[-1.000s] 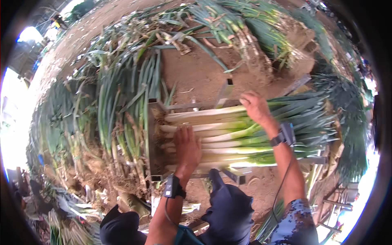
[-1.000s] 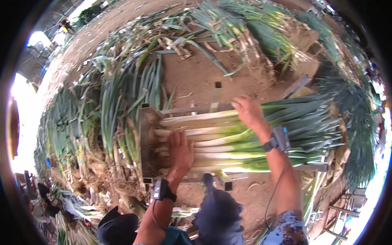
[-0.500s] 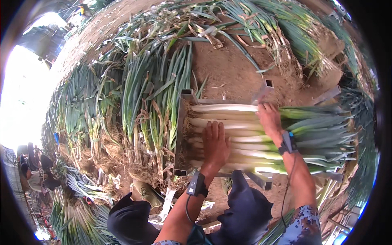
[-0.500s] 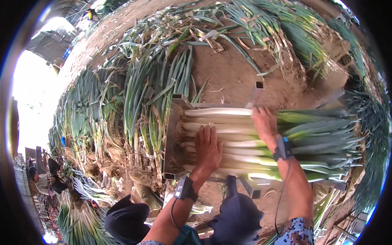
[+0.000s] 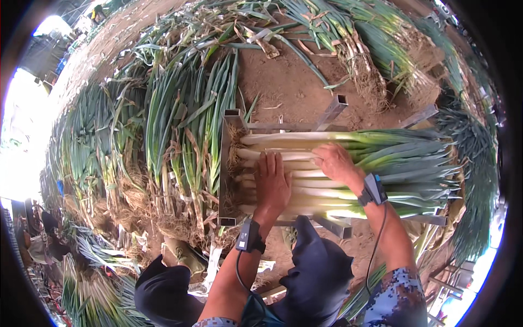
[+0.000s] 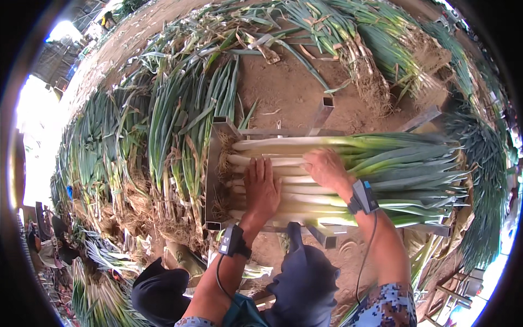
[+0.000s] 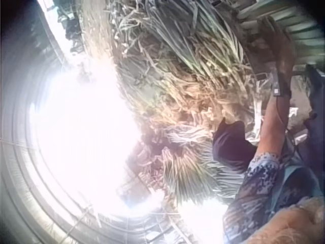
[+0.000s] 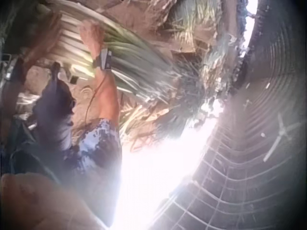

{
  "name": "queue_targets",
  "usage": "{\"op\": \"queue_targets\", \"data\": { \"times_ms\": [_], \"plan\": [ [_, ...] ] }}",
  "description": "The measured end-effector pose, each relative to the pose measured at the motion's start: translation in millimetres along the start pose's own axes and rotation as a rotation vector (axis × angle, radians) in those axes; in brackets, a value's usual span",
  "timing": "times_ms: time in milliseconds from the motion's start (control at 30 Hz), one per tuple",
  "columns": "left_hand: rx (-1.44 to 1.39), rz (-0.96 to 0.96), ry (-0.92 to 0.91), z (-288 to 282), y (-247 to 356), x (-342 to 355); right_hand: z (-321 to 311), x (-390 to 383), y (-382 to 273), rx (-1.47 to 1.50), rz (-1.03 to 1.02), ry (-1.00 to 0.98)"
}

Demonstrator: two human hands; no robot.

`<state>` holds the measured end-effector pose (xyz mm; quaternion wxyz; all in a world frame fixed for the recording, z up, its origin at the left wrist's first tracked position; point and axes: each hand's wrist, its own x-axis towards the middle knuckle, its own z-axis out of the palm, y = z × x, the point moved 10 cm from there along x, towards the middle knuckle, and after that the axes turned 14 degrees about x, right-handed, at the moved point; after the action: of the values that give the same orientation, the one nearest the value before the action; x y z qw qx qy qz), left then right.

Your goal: Sorting and arranging harvested leeks into a metal tray or frame for processing.

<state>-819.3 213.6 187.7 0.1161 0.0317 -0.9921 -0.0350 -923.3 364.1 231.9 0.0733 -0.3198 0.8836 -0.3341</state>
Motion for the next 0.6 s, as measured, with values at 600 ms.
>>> {"op": "queue_targets", "data": {
  "times_ms": [600],
  "plan": [
    [0.014,-0.029,0.051,1,-2,1,-12,-95,59,-0.402,-0.035,-0.245]
  ]
}}
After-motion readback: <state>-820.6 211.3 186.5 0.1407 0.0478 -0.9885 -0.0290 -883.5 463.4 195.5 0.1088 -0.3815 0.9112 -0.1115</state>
